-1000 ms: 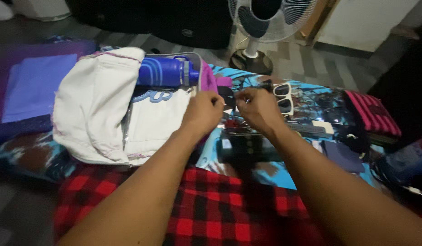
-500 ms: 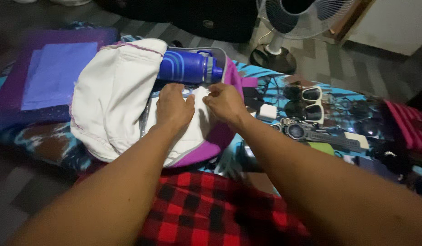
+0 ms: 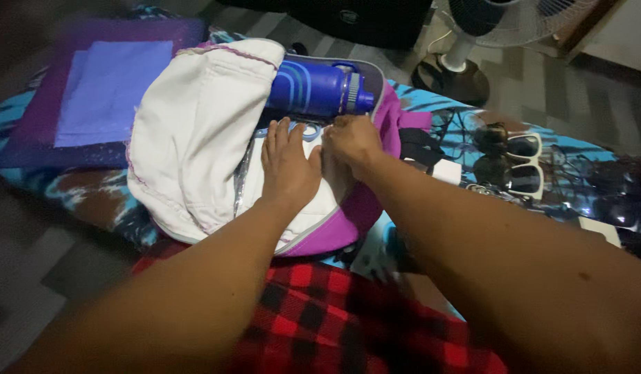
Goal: The person unpacks a purple backpack placed on a bed, removing items one by one and placing them on the bed surface. Items include a water bottle, a small mirror, a phone, a notebook, and several small accessories. The person then closes the backpack and begins to open a separate purple folder.
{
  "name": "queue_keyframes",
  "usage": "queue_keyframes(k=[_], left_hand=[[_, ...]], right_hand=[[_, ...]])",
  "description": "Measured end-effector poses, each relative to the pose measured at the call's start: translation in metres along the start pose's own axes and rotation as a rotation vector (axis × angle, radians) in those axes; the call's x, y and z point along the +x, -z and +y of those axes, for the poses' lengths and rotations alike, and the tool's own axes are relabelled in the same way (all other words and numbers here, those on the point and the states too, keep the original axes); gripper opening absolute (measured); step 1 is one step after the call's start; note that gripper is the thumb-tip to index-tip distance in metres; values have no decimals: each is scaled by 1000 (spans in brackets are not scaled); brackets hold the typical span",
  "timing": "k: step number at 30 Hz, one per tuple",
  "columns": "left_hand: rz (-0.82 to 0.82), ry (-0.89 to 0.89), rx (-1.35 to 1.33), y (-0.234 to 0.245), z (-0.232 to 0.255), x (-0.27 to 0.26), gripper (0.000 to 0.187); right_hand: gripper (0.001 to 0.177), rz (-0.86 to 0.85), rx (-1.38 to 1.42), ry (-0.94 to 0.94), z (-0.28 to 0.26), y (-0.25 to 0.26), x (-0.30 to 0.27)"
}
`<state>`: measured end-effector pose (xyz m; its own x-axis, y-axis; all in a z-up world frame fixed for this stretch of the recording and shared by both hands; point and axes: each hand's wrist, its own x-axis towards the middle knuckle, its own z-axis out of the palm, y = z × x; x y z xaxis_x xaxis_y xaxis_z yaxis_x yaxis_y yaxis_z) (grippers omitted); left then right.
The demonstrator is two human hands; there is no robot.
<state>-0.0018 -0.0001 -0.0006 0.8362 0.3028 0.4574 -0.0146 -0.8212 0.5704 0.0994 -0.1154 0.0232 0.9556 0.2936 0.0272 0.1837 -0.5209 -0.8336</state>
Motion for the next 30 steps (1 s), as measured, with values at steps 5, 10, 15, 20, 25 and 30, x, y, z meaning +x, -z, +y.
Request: queue_keyframes(k=[5,10,15,20,25,30], left_hand=[[-24,-3,18,1,0,0,56],[-53,28,5,1,-2,3,57],[-48,8,14,0,-5,2,57],[54,205,-215,-2,6,-11,41],[113,372,-298,9,29,-24,33],[98,634,-866,31,47,-24,31]], right_hand=[[25,192,-179,-8,-11,-4,-6],[17,169,-20,-17,-10,-7,-8],[11,107,236,-81,1,-7,-3],[14,18,316,-129,-3,19,-25],[13,41,317,-186,-26,42,-81],[16,88,341,-199,-42,54,-130]])
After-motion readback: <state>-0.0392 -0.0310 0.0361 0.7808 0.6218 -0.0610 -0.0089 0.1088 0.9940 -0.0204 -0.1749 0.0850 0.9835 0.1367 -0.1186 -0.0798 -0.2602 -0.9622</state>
